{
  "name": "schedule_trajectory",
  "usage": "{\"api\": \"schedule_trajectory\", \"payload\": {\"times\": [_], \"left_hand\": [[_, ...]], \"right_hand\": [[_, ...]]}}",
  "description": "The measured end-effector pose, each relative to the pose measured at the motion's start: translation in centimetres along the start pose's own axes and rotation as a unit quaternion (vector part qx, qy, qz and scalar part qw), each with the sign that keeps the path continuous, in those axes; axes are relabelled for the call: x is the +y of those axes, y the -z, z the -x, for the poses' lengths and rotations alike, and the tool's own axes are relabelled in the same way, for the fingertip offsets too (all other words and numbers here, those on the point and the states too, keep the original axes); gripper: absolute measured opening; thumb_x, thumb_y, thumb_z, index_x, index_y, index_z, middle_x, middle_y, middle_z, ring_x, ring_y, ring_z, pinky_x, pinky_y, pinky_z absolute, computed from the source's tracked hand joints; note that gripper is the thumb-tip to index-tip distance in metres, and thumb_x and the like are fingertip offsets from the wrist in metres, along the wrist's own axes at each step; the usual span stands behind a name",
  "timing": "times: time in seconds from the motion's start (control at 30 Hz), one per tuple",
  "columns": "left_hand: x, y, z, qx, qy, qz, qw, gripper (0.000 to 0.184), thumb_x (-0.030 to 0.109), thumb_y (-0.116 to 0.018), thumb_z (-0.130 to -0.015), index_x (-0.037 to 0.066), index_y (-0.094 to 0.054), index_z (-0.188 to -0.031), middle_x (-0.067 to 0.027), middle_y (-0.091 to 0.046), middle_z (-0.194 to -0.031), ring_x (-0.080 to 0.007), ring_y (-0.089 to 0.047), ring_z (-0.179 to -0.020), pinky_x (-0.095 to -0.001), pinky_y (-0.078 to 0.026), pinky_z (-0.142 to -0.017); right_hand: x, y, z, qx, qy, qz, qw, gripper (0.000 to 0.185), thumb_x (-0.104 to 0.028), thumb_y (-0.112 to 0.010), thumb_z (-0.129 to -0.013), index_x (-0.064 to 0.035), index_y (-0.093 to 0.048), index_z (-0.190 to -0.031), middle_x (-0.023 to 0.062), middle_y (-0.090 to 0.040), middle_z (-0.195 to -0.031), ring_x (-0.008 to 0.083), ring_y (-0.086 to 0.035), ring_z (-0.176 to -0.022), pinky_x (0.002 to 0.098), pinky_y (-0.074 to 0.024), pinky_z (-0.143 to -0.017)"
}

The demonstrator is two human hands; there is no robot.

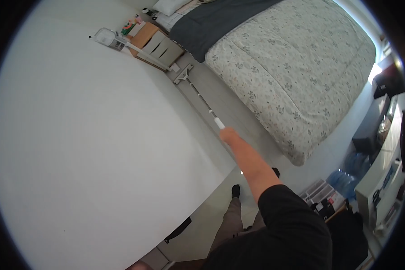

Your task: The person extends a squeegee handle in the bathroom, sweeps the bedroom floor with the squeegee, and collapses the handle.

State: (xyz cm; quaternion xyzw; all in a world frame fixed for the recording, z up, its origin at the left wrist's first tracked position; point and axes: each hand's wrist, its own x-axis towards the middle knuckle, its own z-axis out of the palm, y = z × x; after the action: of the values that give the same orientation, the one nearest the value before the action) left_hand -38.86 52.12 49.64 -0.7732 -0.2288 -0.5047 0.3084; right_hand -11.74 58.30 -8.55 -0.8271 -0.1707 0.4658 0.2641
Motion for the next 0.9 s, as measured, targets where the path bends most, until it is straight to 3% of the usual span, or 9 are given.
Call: {"api": "schedule_trajectory", "payload": {"times": [0.03,0.07,0.1,0.2,0.33,0.47,0.6,0.73,0.9], "left_hand": [[-0.7,0.2,0.3,0.001,-0.001,0.008,1.0,0.075,0.021,-0.052,-0.081,-0.006,-0.024,-0.144,-0.0286,-0.011,-0.153,-0.0427,-0.007,-0.143,-0.0626,-0.006,-0.11],[-1.5,0.3,0.6,0.001,-0.001,0.02,1.0,0.075,0.021,-0.053,-0.081,-0.006,-0.024,-0.144,-0.0285,-0.011,-0.153,-0.0427,-0.008,-0.143,-0.0625,-0.006,-0.11],[-2.4,0.4,1.0,-0.001,-0.002,0.033,0.999,0.075,0.021,-0.053,-0.081,-0.006,-0.024,-0.144,-0.0285,-0.011,-0.153,-0.0427,-0.008,-0.142,-0.0625,-0.007,-0.11],[-6.0,0.4,2.4,-0.008,-0.005,0.074,0.997,0.074,0.021,-0.053,-0.081,-0.005,-0.025,-0.144,-0.0283,-0.012,-0.153,-0.0427,-0.009,-0.142,-0.0624,-0.008,-0.109],[-10.9,-0.1,4.3,-0.025,-0.015,0.137,0.99,0.073,0.021,-0.053,-0.081,-0.005,-0.025,-0.144,-0.0281,-0.013,-0.152,-0.0427,-0.011,-0.142,-0.0623,-0.01,-0.109],[-14.0,0.7,5.3,-0.024,-0.023,0.164,0.986,0.072,0.021,-0.054,-0.082,-0.004,-0.026,-0.144,-0.0279,-0.015,-0.152,-0.0427,-0.012,-0.141,-0.0622,-0.012,-0.108],[-15.4,0.6,4.9,0.0,-0.038,0.194,0.98,0.071,0.021,-0.054,-0.082,-0.004,-0.027,-0.143,-0.0277,-0.016,-0.151,-0.0427,-0.014,-0.141,-0.0621,-0.013,-0.108],[-15.4,-0.7,5.1,0.01,-0.051,0.246,0.968,0.071,0.021,-0.054,-0.083,-0.003,-0.028,-0.143,-0.0275,-0.017,-0.151,-0.0427,-0.015,-0.14,-0.062,-0.015,-0.107],[-15.4,-0.5,5.3,0.017,-0.075,0.252,0.965,0.07,0.021,-0.055,-0.083,-0.003,-0.029,-0.143,-0.0273,-0.019,-0.151,-0.0427,-0.017,-0.139,-0.0618,-0.017,-0.106]], "right_hand": [[4.1,-0.4,-0.5,0.022,0.088,0.094,0.991,0.035,-0.029,-0.045,-0.092,-0.0013,-0.066,-0.097,0.0204,-0.068,-0.091,0.0338,-0.068,-0.08,0.0461,-0.0526,-0.066],[8.9,-0.8,2.6,0.029,0.074,0.116,0.99,0.038,-0.033,-0.044,-0.093,-0.0022,-0.066,-0.101,0.0226,-0.066,-0.1,0.0367,-0.066,-0.089,0.0479,-0.052,-0.073],[10.7,1.5,10.5,0.053,-0.055,0.025,0.997,0.041,-0.036,-0.043,-0.093,-0.0029,-0.066,-0.1,0.0215,-0.066,-0.1,0.0374,-0.065,-0.094,0.0472,-0.0507,-0.081],[23.2,-0.4,29.0,0.085,-0.185,0.029,0.979,0.048,-0.048,-0.045,-0.091,-0.0064,-0.062,-0.108,0.0203,-0.066,-0.104,0.0383,-0.062,-0.1,0.0461,-0.0484,-0.087],[31.4,-8.6,60.0,0.085,-0.329,0.082,0.937,0.042,-0.043,-0.052,-0.091,-0.0024,-0.058,-0.098,0.023,-0.066,-0.09,0.0405,-0.063,-0.088,0.0503,-0.0489,-0.077],[25.9,-13.6,77.9,-0.01,-0.476,0.068,0.877,0.041,-0.041,-0.051,-0.092,-0.0009,-0.052,-0.102,0.0236,-0.065,-0.093,0.0389,-0.064,-0.09,0.051,-0.0491,-0.079],[27.2,-20.4,75.3,0.093,-0.411,0.086,0.903,0.043,-0.045,-0.057,-0.087,-0.0039,-0.058,-0.098,0.019,-0.066,-0.089,0.038,-0.064,-0.086,0.0488,-0.0501,-0.075],[23.3,-14.2,62.1,0.177,-0.303,-0.003,0.936,0.046,-0.048,-0.052,-0.09,-0.005,-0.06,-0.103,0.0177,-0.066,-0.096,0.0372,-0.064,-0.09,0.0479,-0.0496,-0.077],[17.8,-8.4,43.1,0.155,-0.277,-0.051,0.947,0.053,-0.054,-0.049,-0.09,-0.006,-0.068,-0.101,0.0183,-0.068,-0.1,0.0371,-0.064,-0.093,0.0471,-0.0502,-0.08]]}}
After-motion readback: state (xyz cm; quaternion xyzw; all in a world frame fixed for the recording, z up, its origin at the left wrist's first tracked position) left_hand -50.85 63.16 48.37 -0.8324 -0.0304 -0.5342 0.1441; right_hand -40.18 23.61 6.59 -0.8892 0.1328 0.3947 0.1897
